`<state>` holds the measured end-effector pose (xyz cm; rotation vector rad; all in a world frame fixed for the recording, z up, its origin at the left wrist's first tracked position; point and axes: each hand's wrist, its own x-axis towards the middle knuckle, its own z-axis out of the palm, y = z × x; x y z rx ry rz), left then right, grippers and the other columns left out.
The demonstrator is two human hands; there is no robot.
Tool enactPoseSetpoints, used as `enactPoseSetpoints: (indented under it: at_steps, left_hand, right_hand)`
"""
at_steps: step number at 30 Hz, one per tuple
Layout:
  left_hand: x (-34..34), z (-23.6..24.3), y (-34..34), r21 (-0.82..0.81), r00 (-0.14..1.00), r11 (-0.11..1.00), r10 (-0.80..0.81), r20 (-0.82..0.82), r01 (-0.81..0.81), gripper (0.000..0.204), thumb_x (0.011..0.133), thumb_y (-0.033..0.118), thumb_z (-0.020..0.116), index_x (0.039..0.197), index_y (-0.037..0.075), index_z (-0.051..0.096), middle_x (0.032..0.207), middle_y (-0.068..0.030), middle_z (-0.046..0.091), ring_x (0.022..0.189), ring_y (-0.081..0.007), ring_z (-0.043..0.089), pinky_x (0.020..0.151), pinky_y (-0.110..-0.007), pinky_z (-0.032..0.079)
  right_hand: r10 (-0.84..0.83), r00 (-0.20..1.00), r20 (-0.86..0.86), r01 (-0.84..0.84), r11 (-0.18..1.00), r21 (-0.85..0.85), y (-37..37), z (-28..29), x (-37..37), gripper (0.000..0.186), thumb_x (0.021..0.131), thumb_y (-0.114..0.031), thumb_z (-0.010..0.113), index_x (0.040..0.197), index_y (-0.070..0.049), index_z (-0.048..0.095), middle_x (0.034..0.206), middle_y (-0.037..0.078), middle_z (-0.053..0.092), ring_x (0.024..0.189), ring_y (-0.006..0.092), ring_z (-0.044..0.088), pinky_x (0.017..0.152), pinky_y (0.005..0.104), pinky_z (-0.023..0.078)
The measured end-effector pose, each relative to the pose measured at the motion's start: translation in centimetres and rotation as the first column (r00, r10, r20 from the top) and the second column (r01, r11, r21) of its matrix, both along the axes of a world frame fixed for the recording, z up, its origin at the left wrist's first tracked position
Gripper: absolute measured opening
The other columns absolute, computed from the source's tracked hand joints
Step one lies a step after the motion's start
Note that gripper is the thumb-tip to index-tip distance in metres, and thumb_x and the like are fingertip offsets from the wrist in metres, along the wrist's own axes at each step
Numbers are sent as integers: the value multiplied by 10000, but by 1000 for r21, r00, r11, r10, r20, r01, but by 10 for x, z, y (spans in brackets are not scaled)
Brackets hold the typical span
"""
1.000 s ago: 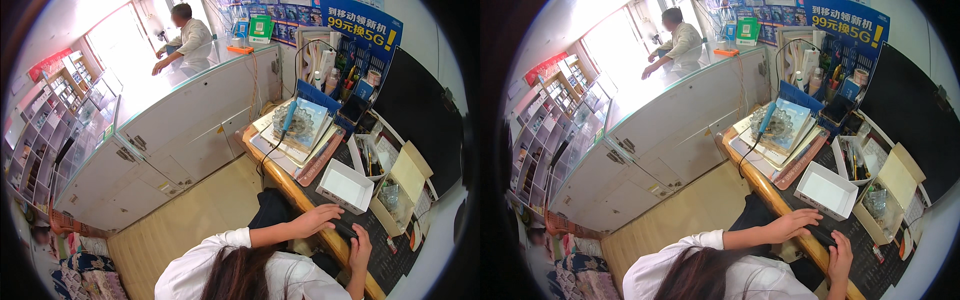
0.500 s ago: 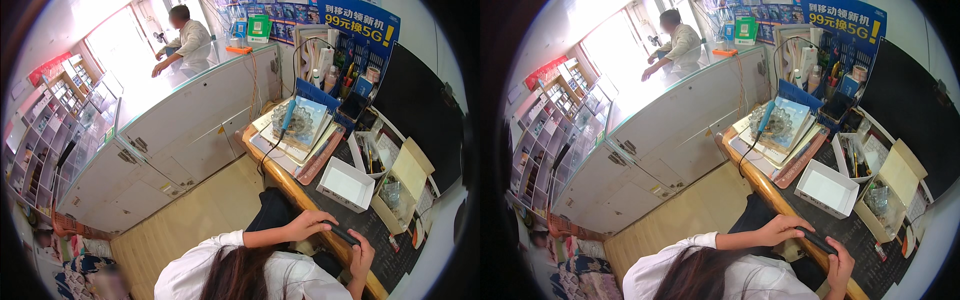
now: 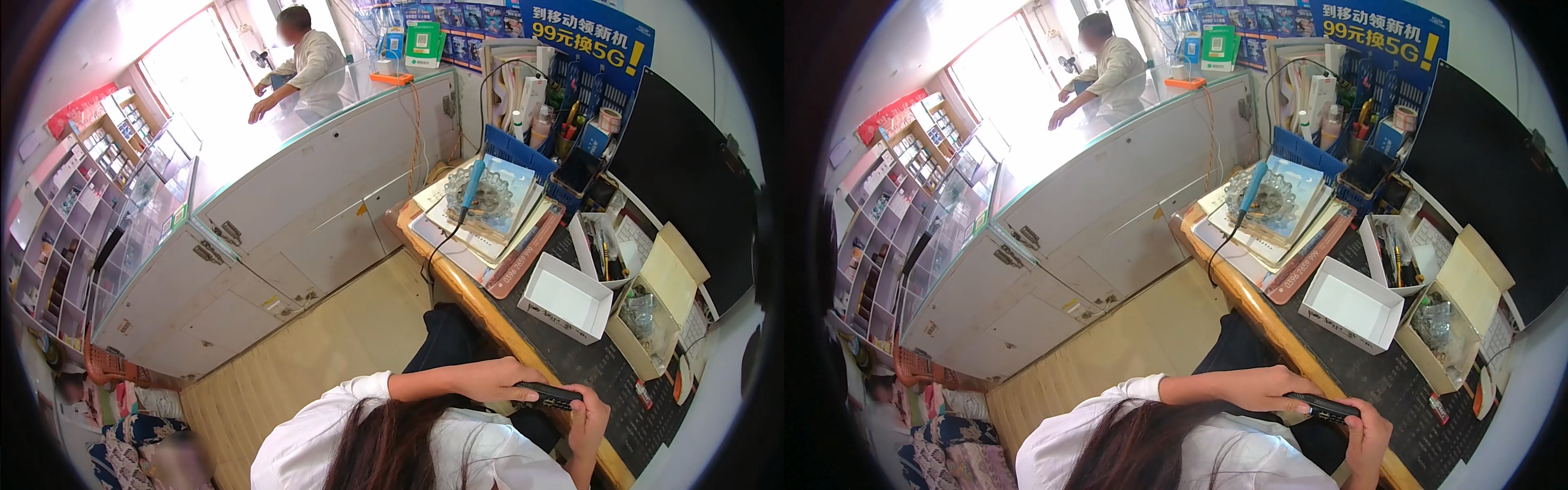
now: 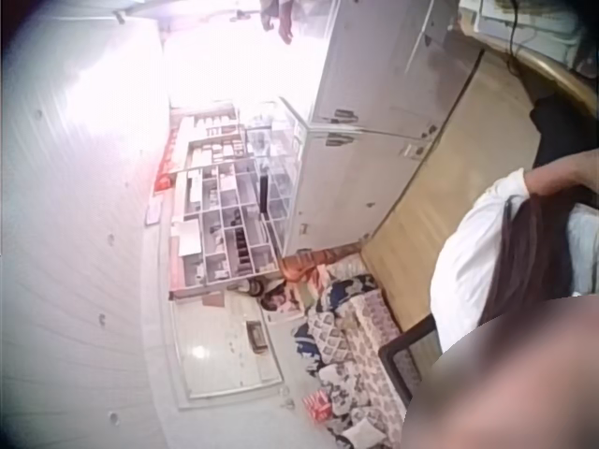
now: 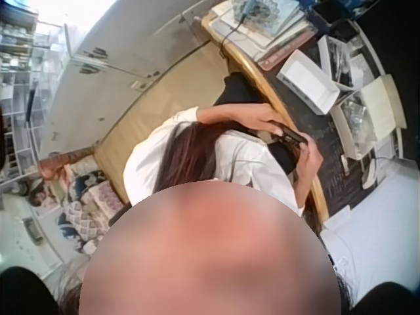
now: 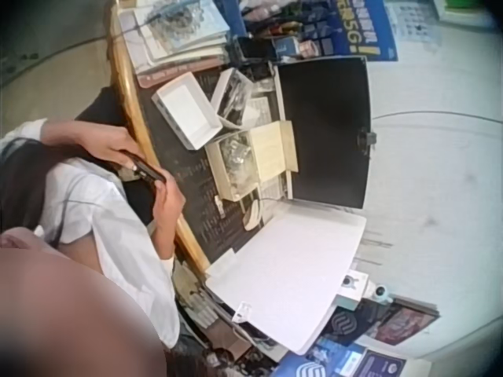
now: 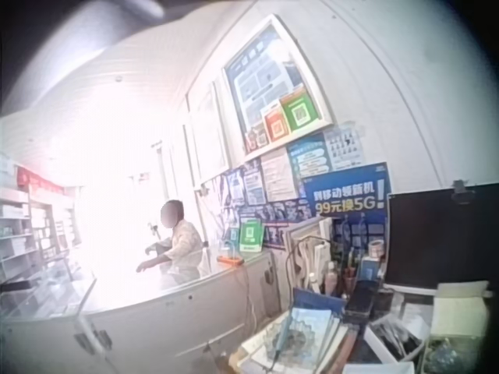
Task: The person uses a small screwdriver to remove screws from a black electronic device, then picks up a feature phone, presses buttons on its keypad, and hands it to a customer. The person then places the device into a white box and closes it.
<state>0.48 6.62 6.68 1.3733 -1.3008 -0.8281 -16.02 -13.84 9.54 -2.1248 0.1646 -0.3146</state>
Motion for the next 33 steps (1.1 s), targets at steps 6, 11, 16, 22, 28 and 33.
enactPoseSetpoints:
  at_steps: [6,11,16,22,28,33]
  left_hand:
    - [-8,-7,0,36,995,999,12,-97,-9,375,1062,264,557,1320,-7,582,947,-167,673,838,-281,673,747,-389,503]
    - [-12,-12,9,23,981,998,-61,-182,66,387,1084,263,506,1358,-4,562,898,-125,639,815,-236,632,745,-368,492]
    - [-13,-15,14,-1,989,999,-35,-145,35,392,1086,260,502,1360,-13,561,863,-112,612,781,-213,592,735,-355,486]
    - [-9,-17,16,27,990,999,36,-139,-33,361,1086,236,511,1331,-19,582,945,-93,661,779,-157,620,728,-308,517]
    - [3,-14,13,-49,747,979,116,-655,-196,620,988,229,690,1518,58,416,1182,-57,652,941,-98,639,827,-251,520]
    - [-18,-25,-11,-108,638,902,207,-742,-419,409,1029,82,595,1417,-5,496,1284,-62,650,1189,-141,608,1072,-308,459]
  right_hand:
    - [71,995,71,-79,991,106,-3,3,-2,368,1032,-297,558,1062,42,700,899,125,753,762,177,698,698,279,513]
    - [95,996,-1,-93,981,172,-8,2,-9,379,1032,-306,579,1055,45,719,861,105,751,721,137,664,659,259,487]
    - [127,987,-93,-111,980,162,-6,3,-12,331,1022,-262,589,1055,37,728,840,99,742,695,117,638,635,248,464]
    - [80,997,16,-81,981,175,-2,-16,-7,278,1017,-198,584,1068,34,727,803,59,716,678,99,617,612,234,450]
    - [-244,970,12,135,576,806,9,-41,7,370,1094,-286,505,1236,44,597,1002,136,698,772,188,693,657,297,570]
    - [-265,955,131,-16,396,918,36,-61,28,375,1108,-272,446,1293,50,498,1131,170,675,969,256,712,844,408,624]
